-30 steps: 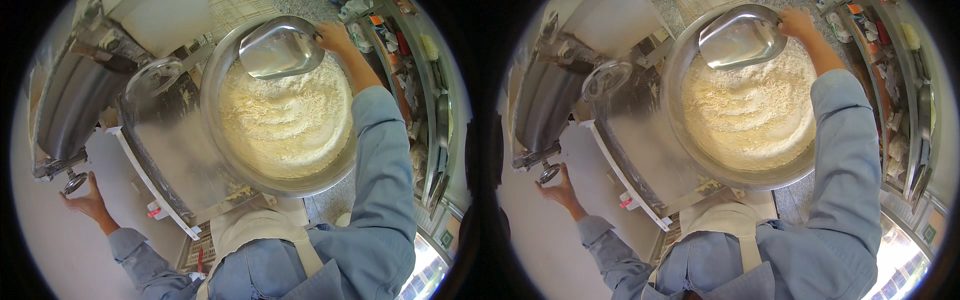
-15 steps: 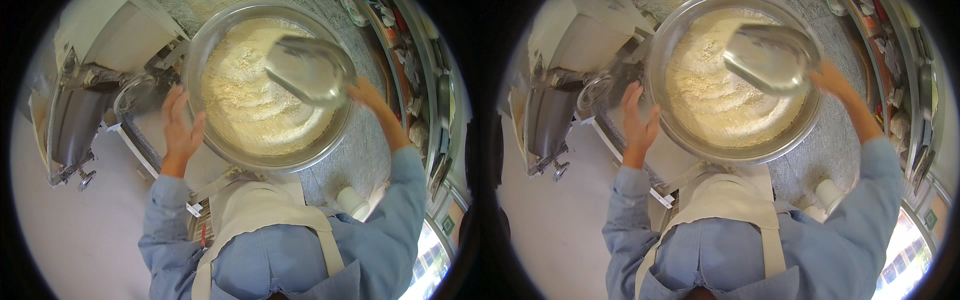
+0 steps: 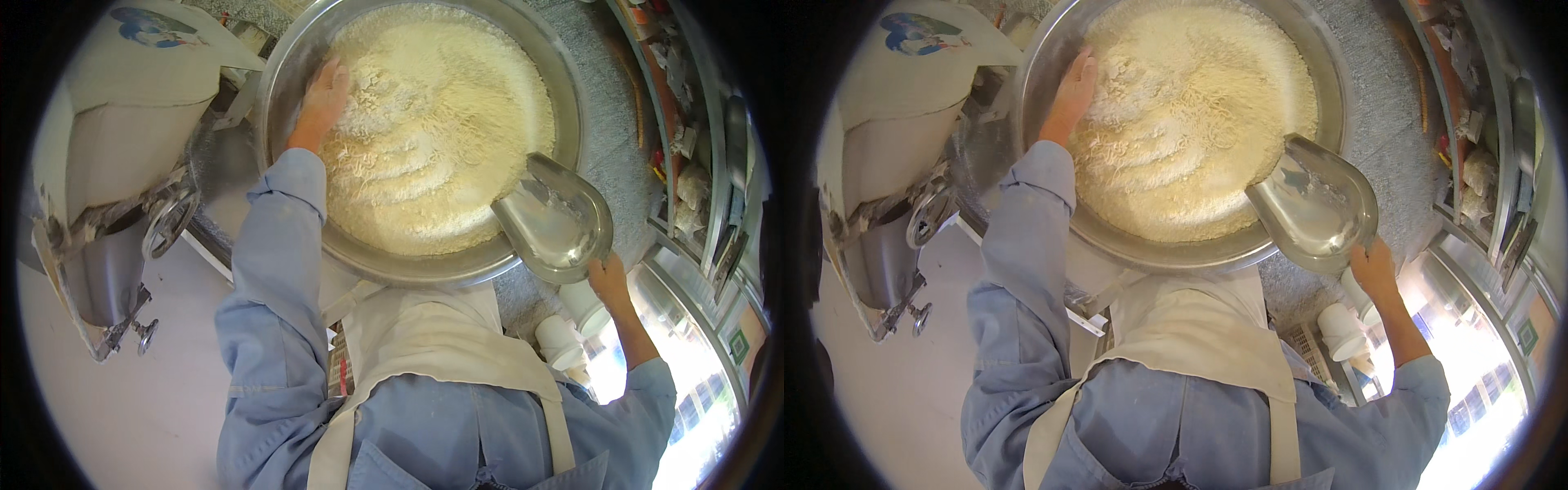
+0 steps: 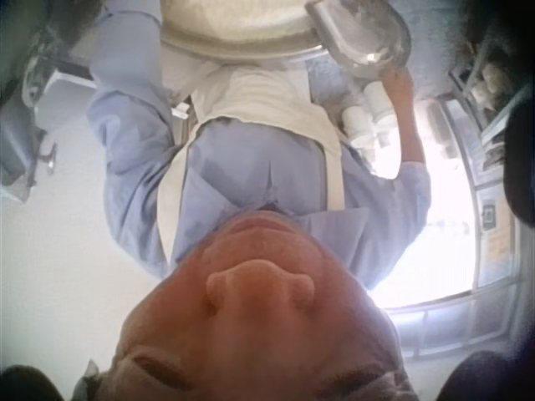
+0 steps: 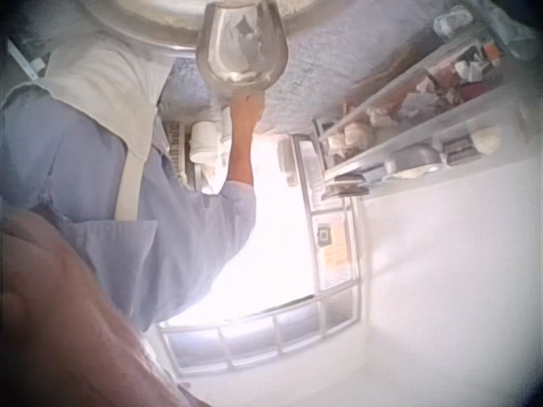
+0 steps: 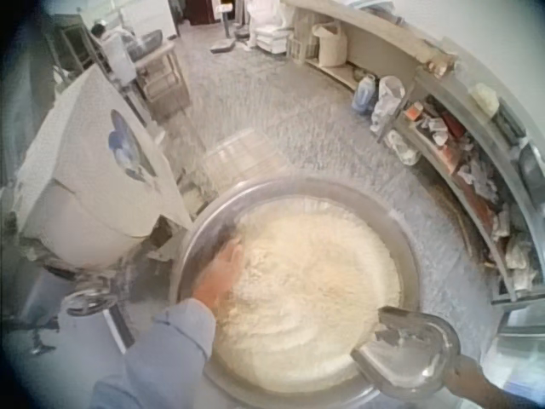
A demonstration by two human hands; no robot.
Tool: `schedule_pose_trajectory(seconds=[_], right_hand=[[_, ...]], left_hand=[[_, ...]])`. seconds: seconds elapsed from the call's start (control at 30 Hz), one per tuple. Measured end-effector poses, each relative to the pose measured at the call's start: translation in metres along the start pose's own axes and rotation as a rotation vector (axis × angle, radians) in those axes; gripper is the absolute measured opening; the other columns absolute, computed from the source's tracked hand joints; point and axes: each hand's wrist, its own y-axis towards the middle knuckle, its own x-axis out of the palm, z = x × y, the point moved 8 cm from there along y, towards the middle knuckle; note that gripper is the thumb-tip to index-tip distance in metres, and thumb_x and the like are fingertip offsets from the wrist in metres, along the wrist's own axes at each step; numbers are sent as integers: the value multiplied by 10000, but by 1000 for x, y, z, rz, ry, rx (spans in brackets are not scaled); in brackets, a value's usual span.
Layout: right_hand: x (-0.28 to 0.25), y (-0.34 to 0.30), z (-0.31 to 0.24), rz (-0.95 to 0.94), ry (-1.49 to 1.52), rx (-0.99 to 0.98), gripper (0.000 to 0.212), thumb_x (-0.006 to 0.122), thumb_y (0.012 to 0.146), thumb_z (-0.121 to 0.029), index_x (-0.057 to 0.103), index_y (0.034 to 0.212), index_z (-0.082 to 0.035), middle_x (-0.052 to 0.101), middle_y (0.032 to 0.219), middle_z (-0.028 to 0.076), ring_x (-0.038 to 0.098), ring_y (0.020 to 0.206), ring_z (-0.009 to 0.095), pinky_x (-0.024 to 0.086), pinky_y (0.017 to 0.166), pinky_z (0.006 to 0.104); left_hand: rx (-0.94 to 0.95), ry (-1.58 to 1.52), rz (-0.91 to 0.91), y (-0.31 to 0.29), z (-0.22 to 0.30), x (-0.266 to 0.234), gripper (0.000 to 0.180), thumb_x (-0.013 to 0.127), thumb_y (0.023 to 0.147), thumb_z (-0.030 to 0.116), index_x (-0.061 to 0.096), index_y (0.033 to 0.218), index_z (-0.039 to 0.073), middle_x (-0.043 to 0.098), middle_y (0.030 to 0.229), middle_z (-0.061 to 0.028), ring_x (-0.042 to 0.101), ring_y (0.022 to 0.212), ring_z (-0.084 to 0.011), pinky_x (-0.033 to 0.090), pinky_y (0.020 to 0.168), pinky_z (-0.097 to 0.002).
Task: The person operates a dough sheeter, adjusting its rollers and feeding dough through the machine. They collect the processed dough in a metal bowl, scrape residual dough from the machine's surface, and return to the sheeter to continue processing. The person also walks around the workspace to retrieve and place bowls.
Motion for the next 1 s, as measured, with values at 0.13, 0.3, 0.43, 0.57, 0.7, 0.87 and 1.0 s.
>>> schedule_pose_trajectory(seconds=[0.13,0.3,0.43,0.57,0.7,0.87,1.0], right_hand=[[28,32,-18,-73,86,17,356,453,769,-188,548,1040,22,602,934,260,578,886,407,442,788,433],[43,70,-60,-48,83,-147,397,453,763,-189,525,1094,19,580,1006,275,555,963,406,426,841,438],[61,101,-83,2,15,-100,440,462,760,-227,505,1114,30,582,986,280,553,945,428,426,841,449],[80,122,-108,-2,49,-95,457,471,759,-260,498,1075,69,582,951,295,559,920,434,423,837,453],[96,134,-114,-84,190,6,441,472,764,-272,505,1013,91,580,941,302,561,914,431,422,834,448],[100,137,-112,-74,222,-32,430,467,765,-275,508,988,90,578,946,303,563,919,425,419,837,438],[101,139,-113,-78,202,-27,427,466,761,-271,510,983,91,579,921,307,565,916,420,418,835,433]], left_hand=[[-10,-134,5,2,1,6,474,441,910,402,497,1258,85,483,1272,-144,426,1200,-269,312,1007,-326],[-62,-217,-10,3,13,10,450,488,898,382,530,1231,82,499,1255,-124,466,1153,-255,342,981,-313],[-181,-340,-64,4,20,24,512,557,859,402,528,1228,49,527,1225,-134,512,1105,-248,392,936,-315],[-124,-51,-19,0,30,24,659,633,778,488,521,1225,17,532,1219,-170,509,1125,-247,408,924,-313],[-185,-15,-76,-8,35,39,766,624,719,592,520,1234,35,498,1259,-195,454,1192,-294,371,966,-336],[-204,165,-167,-35,73,79,822,465,743,706,490,1278,83,389,1354,-218,368,1258,-353,285,1016,-444],[-119,351,-227,-58,108,103,849,405,748,734,441,1320,108,327,1386,-232,306,1295,-352,221,1037,-471]])
